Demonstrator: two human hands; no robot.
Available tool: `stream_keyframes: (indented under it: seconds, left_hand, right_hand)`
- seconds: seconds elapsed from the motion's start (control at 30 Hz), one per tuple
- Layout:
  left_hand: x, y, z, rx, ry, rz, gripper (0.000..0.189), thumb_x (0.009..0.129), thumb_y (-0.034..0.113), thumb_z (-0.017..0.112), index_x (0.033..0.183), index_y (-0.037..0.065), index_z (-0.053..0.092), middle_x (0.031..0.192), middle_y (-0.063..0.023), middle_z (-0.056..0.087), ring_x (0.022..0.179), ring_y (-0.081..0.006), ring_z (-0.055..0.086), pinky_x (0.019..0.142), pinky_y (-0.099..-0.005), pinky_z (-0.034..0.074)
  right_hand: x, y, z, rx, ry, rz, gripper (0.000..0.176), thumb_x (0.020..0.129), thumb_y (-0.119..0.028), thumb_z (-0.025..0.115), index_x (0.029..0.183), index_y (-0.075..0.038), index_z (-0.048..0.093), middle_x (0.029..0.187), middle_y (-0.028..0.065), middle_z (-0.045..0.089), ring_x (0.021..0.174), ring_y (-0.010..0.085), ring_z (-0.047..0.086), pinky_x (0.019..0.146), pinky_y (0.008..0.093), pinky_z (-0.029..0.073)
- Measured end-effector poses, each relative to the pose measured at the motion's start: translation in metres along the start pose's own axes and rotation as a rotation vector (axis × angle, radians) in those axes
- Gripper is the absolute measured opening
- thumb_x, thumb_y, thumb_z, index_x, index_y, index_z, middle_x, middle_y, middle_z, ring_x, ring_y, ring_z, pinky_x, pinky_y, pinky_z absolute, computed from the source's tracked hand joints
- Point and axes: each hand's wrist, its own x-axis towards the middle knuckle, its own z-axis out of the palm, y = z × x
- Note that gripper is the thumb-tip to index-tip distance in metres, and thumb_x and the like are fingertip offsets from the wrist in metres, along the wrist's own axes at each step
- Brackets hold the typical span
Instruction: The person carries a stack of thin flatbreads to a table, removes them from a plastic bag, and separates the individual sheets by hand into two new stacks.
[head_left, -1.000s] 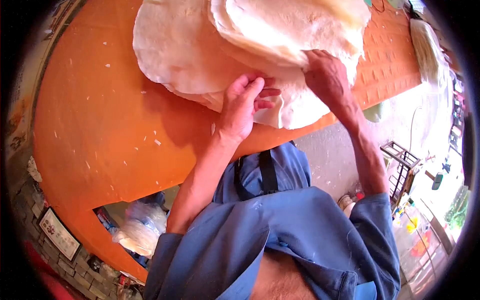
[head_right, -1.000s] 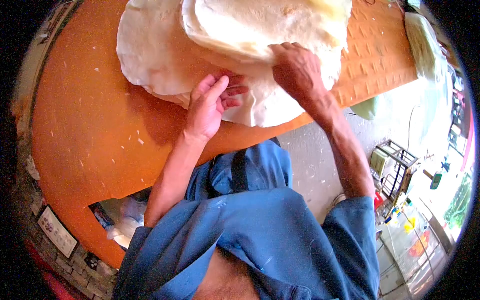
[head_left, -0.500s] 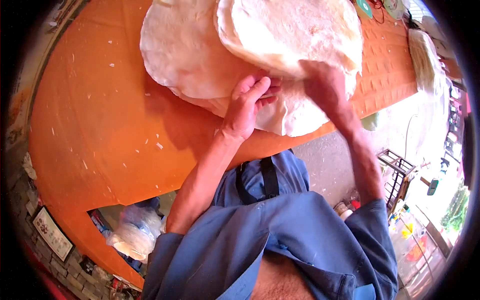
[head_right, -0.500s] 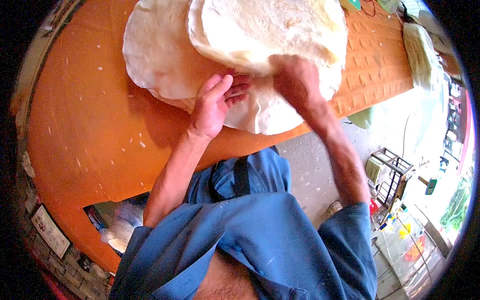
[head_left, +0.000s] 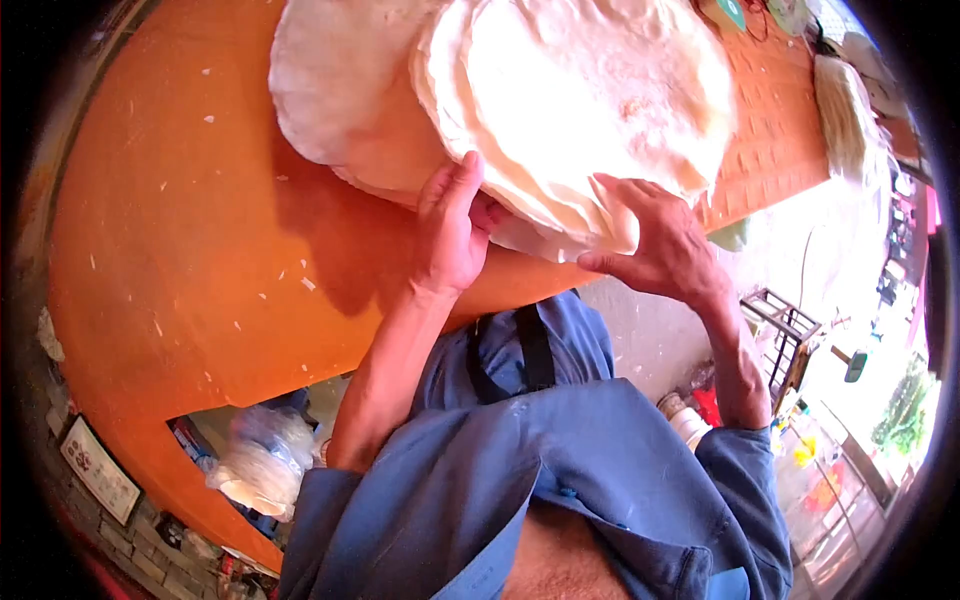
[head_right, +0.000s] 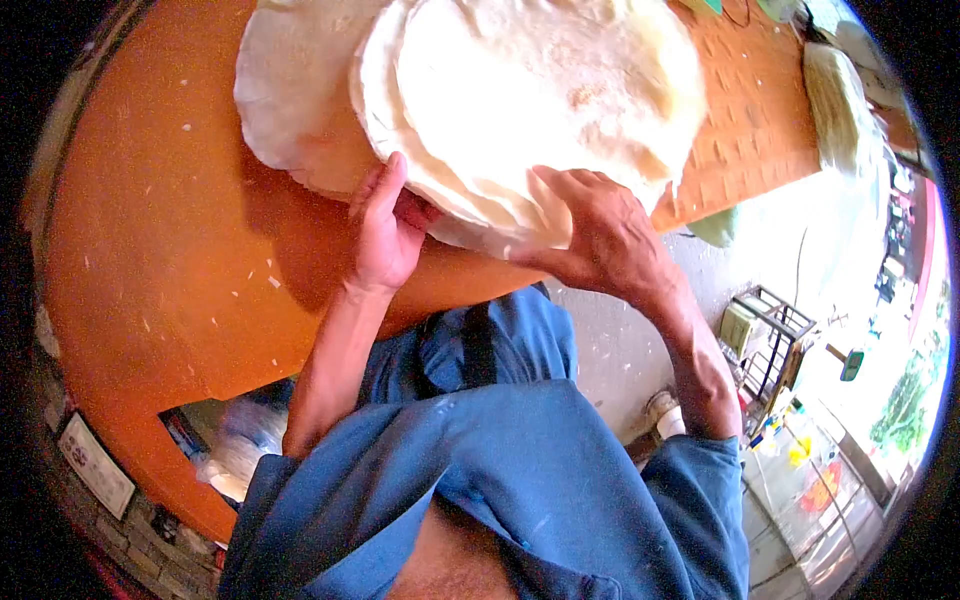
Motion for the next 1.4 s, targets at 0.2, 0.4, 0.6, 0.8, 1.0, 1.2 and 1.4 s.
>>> stream_keyframes:
  seconds: [0.2,0.4,0.6,0.8,1.0,1.2,1.4]
  left_hand:
    - [-0.013,-0.013,0.028,0.004,-0.149,-0.018,0.026,0.098,0.016,0.051,0.120,0.001,0.056,0.110,-0.0075,0.064,0.099,-0.0151,0.062,0.088,-0.0316,0.053]
    - [-0.018,-0.022,0.020,0.045,-0.158,-0.027,0.031,0.100,0.017,0.050,0.126,0.001,0.048,0.119,-0.0078,0.058,0.105,-0.0139,0.058,0.092,-0.0319,0.051]
    - [-0.022,-0.019,0.022,0.376,-0.079,0.118,0.027,0.100,0.015,0.048,0.122,0.000,0.047,0.113,-0.0057,0.058,0.104,-0.0136,0.056,0.081,-0.0304,0.052]
    - [-0.018,-0.032,0.020,1.139,-0.160,0.621,0.018,0.094,0.011,0.050,0.108,0.000,0.053,0.089,-0.0199,0.062,0.088,-0.0316,0.064,0.066,-0.0407,0.050]
    - [-0.018,-0.038,0.039,1.213,-0.312,0.781,0.038,0.089,0.022,0.059,0.111,-0.009,0.052,0.087,-0.0268,0.061,0.078,-0.0476,0.059,0.067,-0.0516,0.049]
    - [-0.031,-0.001,-0.009,0.999,0.040,0.496,0.033,0.092,0.022,0.061,0.114,-0.003,0.056,0.093,-0.0164,0.064,0.082,-0.0269,0.064,0.069,-0.0357,0.053]
    - [-0.009,0.050,-0.092,0.440,0.588,0.395,0.035,0.091,0.015,0.065,0.120,0.000,0.053,0.098,-0.0067,0.060,0.083,-0.0140,0.061,0.073,-0.0276,0.053]
  right_hand:
    - [0.029,-0.029,0.012,0.045,0.224,0.112,0.062,0.078,-0.040,0.074,0.120,0.003,0.058,0.102,0.0269,0.066,0.093,0.0412,0.065,0.079,0.0440,0.051]
    - [0.030,-0.019,0.017,-0.239,0.131,0.146,0.007,0.082,-0.007,0.055,0.086,-0.003,0.058,0.070,0.0182,0.064,0.069,0.0381,0.065,0.061,0.0479,0.050]
    - [0.054,-0.044,0.044,-0.281,0.081,0.089,0.025,0.077,-0.022,0.066,0.087,-0.001,0.055,0.069,0.0206,0.063,0.067,0.0405,0.065,0.061,0.0479,0.051]
    - [0.061,-0.069,0.019,-0.074,0.014,0.222,0.034,0.086,-0.031,0.062,0.105,-0.002,0.060,0.074,0.0262,0.062,0.074,0.0440,0.062,0.064,0.0470,0.049]
    - [0.069,-0.027,0.014,-0.100,-0.054,0.393,0.053,0.073,-0.034,0.077,0.102,0.006,0.060,0.068,0.0237,0.060,0.071,0.0326,0.065,0.068,0.0424,0.050]
    - [0.054,0.060,-0.119,0.136,0.223,0.330,0.027,0.082,-0.022,0.066,0.095,0.001,0.071,0.085,0.0066,0.070,0.080,0.0162,0.066,0.073,0.0295,0.053]
    - [0.073,0.025,-0.184,-0.087,0.443,0.083,0.027,0.087,-0.022,0.062,0.106,-0.003,0.068,0.092,0.0084,0.070,0.087,0.0184,0.066,0.077,0.0331,0.052]
